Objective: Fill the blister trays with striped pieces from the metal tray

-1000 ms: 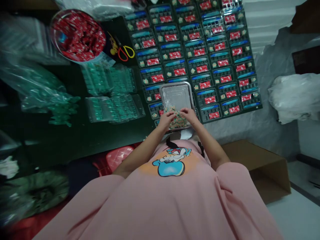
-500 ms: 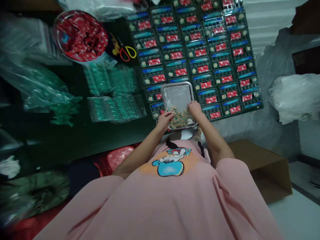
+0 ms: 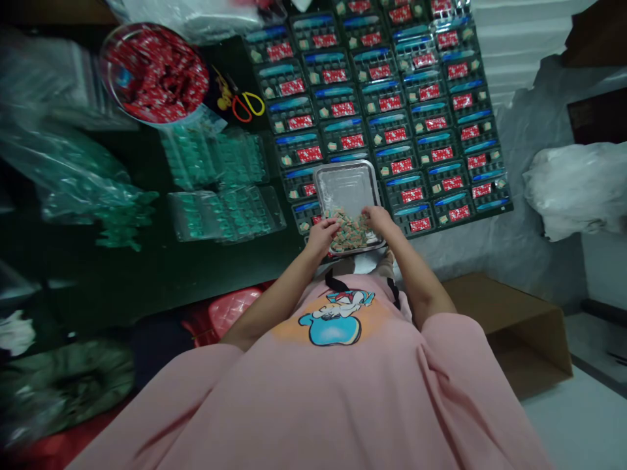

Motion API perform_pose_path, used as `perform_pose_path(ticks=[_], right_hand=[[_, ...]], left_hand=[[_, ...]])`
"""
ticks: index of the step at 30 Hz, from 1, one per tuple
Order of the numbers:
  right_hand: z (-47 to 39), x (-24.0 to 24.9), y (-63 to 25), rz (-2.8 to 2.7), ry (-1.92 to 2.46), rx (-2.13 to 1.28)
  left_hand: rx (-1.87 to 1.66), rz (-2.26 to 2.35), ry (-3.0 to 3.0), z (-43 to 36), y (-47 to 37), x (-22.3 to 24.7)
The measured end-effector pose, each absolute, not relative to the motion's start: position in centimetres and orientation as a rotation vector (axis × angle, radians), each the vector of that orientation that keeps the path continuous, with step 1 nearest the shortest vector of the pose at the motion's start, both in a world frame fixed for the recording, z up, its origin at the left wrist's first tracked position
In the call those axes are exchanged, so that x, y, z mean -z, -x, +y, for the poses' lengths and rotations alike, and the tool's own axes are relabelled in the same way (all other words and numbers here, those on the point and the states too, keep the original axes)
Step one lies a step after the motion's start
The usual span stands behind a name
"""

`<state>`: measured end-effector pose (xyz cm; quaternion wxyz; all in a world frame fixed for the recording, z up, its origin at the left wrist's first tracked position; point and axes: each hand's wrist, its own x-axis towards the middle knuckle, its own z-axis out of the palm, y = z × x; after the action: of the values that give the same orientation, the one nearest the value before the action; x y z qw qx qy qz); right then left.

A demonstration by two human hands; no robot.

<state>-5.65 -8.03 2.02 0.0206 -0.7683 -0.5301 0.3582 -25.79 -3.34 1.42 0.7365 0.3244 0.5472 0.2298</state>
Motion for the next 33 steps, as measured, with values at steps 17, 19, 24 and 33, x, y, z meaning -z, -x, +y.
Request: perform_pose_path(ticks=[17,19,24,33], right_hand=[[-8.5,-2.3,6.4,-1.768,2.383,-0.940],[-8.0,-2.3,6.4,-1.755,2.360,-0.996],[-5.9,-2.5,6.5,-1.868,2.399,-1.085],[-5.2,-2.4,6.0,-2.142,2.363,-0.991]], left_hand=[[-0.505,1.216,-0.718,-3.4,26.2,-1.7],[-0.508,1.211,-0.711,-3.4,26.3,-1.7],[-0.507,1.212,-0.707,-3.4,26.5,-1.7],[-0.528,1.203,-0.684,-3.1,27.0,-1.6]])
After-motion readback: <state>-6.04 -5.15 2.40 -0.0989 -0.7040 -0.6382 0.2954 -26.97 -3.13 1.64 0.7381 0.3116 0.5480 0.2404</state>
